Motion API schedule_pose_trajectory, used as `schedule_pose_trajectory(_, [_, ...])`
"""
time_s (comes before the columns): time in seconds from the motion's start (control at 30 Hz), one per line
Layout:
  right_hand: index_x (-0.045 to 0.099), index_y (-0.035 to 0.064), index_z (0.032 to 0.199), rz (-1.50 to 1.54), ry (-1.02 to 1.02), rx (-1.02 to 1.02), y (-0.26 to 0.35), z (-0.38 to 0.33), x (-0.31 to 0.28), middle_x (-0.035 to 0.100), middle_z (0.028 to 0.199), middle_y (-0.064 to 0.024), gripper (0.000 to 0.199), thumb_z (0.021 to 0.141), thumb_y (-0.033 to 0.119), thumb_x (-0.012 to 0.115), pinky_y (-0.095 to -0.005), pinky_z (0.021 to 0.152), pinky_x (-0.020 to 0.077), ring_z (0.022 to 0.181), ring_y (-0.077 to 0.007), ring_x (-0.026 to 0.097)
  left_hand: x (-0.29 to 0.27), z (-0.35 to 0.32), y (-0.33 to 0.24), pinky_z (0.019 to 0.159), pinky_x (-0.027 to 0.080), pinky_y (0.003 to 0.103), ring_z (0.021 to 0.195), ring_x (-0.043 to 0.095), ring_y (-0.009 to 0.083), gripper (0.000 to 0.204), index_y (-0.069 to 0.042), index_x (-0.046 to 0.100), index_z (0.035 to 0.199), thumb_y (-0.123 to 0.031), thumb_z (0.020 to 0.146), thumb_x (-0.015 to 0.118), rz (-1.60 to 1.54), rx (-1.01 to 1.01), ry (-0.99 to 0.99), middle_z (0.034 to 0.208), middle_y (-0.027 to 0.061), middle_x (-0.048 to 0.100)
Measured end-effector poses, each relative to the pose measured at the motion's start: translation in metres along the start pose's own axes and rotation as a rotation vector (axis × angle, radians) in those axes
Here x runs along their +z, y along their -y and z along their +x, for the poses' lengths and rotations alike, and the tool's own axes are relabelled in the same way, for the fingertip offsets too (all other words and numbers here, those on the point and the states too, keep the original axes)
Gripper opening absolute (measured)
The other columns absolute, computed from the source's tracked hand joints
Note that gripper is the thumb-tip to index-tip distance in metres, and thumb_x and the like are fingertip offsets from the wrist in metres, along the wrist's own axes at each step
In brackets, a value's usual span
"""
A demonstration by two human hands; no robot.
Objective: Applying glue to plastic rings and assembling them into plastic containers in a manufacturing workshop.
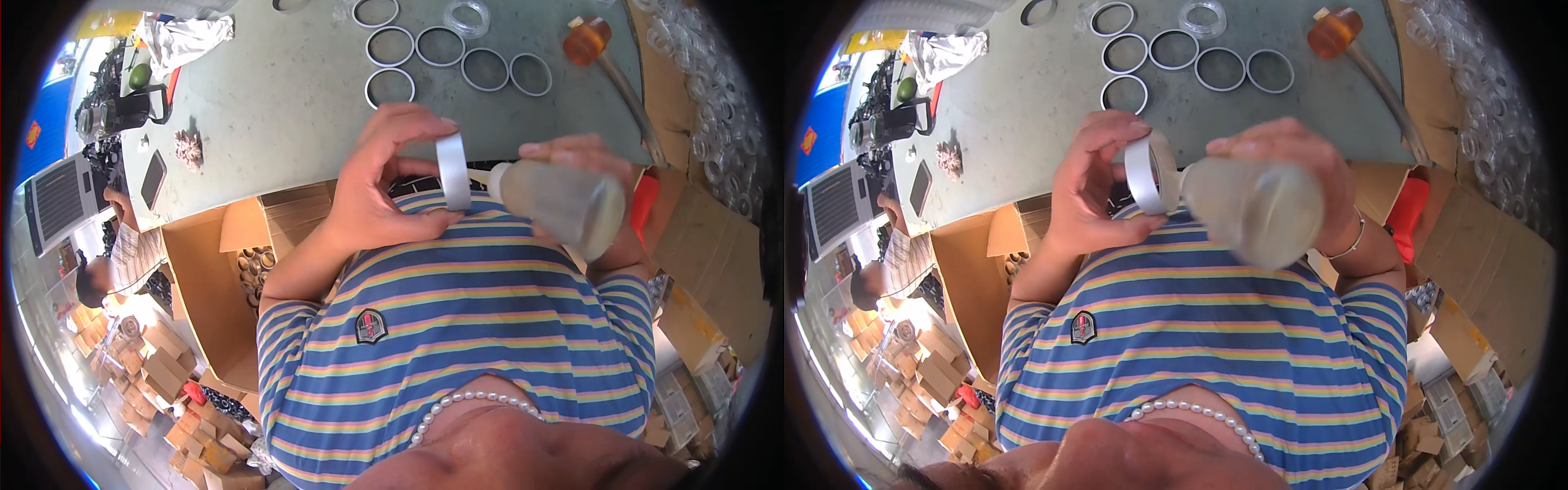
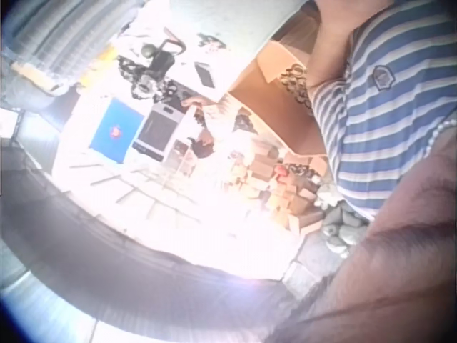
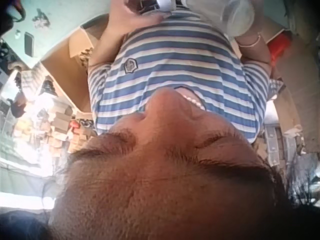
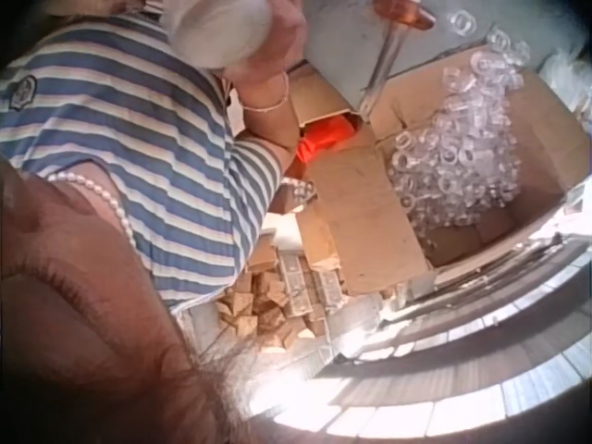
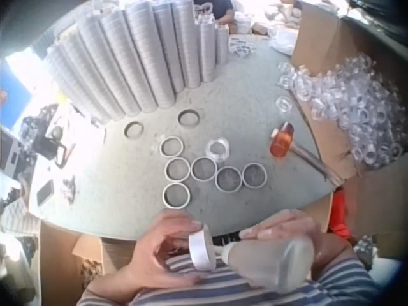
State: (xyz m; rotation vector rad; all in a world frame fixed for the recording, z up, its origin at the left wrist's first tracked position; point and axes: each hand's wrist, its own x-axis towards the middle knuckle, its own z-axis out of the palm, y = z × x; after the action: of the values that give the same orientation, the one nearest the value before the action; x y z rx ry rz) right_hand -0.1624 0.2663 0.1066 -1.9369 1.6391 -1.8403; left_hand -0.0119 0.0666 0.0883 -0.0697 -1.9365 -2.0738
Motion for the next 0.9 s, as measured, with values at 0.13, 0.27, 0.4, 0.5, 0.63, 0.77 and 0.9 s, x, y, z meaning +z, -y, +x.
schedule_pose_trajectory(0.13, [0.051,-0.0054,0.125,0.021,-0.321,0.315,-0.002,-0.015,0.004,0.064,0.107,-0.0130,0.053,0.083,0.016,0.076,-0.0321,0.087,0.0494,0.097,-0.0206,0.063,-0.004,0.007,-0.002,0.080,0.056,0.035,0.107,0.058,0.0249,0.058,-0.005,0.067,0.114,0.003,0.058,0.078,0.503,0.328,0.084,0.120,0.0127,0.052])
schedule_pose_trajectory(0.27, [0.055,-0.0043,0.121,0.156,-0.331,0.612,-0.005,0.008,0.005,0.065,0.103,-0.0078,0.043,0.091,0.023,0.069,-0.0314,0.073,0.0541,0.089,-0.0152,0.065,-0.002,0.015,0.011,0.084,0.056,0.042,0.105,0.060,0.0353,0.039,-0.004,0.070,0.103,0.002,0.064,0.078,0.539,0.626,0.153,0.116,0.0167,0.054])
schedule_pose_trajectory(0.4, [0.060,-0.0002,0.109,0.544,-0.436,1.037,-0.013,0.015,0.008,0.067,0.089,-0.0081,0.036,0.094,0.033,0.063,-0.0289,0.052,0.0537,0.075,-0.0148,0.067,0.001,0.019,0.012,0.084,0.056,0.042,0.104,0.060,0.0377,0.037,-0.007,0.071,0.102,-0.002,0.066,0.078,0.582,0.704,0.156,0.115,0.0149,0.056])
schedule_pose_trajectory(0.5, [0.061,0.0022,0.106,0.742,-0.512,1.223,-0.025,0.009,0.013,0.068,0.085,-0.0090,0.038,0.095,0.039,0.060,-0.0286,0.050,0.0537,0.071,-0.0158,0.068,0.002,0.020,0.012,0.083,0.056,0.041,0.103,0.061,0.0379,0.036,-0.008,0.071,0.102,-0.003,0.067,0.078,0.577,0.771,0.140,0.115,0.0146,0.055])
schedule_pose_trajectory(0.63, [0.060,0.0049,0.109,1.389,-0.604,1.280,-0.032,-0.008,0.025,0.069,0.089,-0.0101,0.042,0.097,0.045,0.055,-0.0287,0.060,0.0574,0.071,-0.0167,0.068,-0.005,0.020,0.023,0.083,0.056,0.041,0.105,0.060,0.0367,0.040,-0.009,0.072,0.103,-0.001,0.064,0.078,0.649,0.735,0.094,0.115,0.0148,0.055])
schedule_pose_trajectory(0.77, [0.057,0.0062,0.114,1.177,-0.925,1.051,-0.049,-0.011,0.026,0.068,0.098,-0.0113,0.045,0.099,0.048,0.051,-0.0261,0.069,0.0585,0.074,-0.0144,0.067,-0.020,-0.004,0.026,0.087,0.050,0.042,0.104,0.057,0.0335,0.058,-0.010,0.064,0.120,-0.005,0.063,0.076,0.790,0.189,-0.130,0.116,0.0141,0.053])
schedule_pose_trajectory(0.9, [0.057,0.0060,0.115,1.074,-0.996,0.896,-0.063,-0.030,0.001,0.068,0.098,-0.0115,0.045,0.099,0.048,0.050,-0.0254,0.068,0.0577,0.073,-0.0131,0.066,-0.063,-0.027,0.046,0.086,0.051,0.040,0.099,0.058,0.0331,0.074,-0.010,0.050,0.137,-0.013,0.070,0.079,1.388,-0.348,-0.250,0.120,0.0153,0.050])
